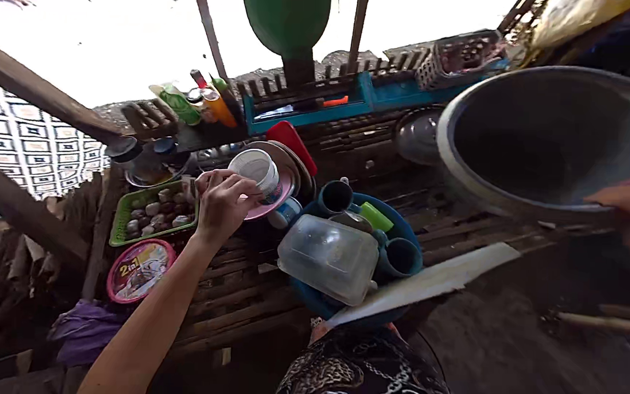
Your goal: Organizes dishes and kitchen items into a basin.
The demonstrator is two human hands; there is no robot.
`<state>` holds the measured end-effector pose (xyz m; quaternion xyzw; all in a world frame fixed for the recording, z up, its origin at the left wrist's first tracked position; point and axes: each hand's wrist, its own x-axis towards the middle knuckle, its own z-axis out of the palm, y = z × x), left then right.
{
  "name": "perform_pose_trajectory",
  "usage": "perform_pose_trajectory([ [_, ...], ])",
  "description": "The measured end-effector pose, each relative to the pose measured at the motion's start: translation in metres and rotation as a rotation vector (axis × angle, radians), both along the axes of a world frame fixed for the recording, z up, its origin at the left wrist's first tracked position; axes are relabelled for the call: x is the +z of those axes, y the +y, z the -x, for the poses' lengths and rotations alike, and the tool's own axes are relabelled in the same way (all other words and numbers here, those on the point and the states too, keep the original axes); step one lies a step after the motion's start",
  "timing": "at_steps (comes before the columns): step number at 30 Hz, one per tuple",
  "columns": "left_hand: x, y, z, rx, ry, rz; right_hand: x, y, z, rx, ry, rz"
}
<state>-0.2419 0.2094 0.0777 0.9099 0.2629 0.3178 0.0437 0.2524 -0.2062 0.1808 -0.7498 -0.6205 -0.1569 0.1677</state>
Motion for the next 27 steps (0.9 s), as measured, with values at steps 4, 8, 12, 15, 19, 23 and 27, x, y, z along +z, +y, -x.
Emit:
perform_pose_trajectory([
  [4, 0.027, -0.066, -0.055, -0.159, -0.15, 0.337, 0.02, 0.001, 0.018, 0.001, -0.101, 0.027],
  [8, 0.034, -0.118, -0.117, -0.384, -0.17, 0.359, 0.023, -0.008, 0.026, 0.07, -0.119, -0.002],
  [12, 0.025, -0.158, -0.173, -0.573, -0.068, 0.371, 0.03, -0.015, 0.037, 0.087, -0.125, 0.029],
  [15, 0.013, -0.185, -0.2, -0.66, 0.201, 0.39, 0.027, -0.021, 0.038, 0.048, -0.117, 0.041],
  [19, 0.011, -0.2, -0.214, -0.755, 0.63, 0.467, 0.018, -0.025, 0.031, 0.037, -0.082, 0.052],
  [23, 0.025, -0.184, -0.203, -0.728, 0.506, 0.478, 0.017, -0.012, 0.03, 0.071, -0.015, 0.065],
  [27, 0.029, -0.126, -0.158, -0.485, 0.107, 0.45, 0.031, 0.018, 0.042, 0.161, -0.026, 0.064],
])
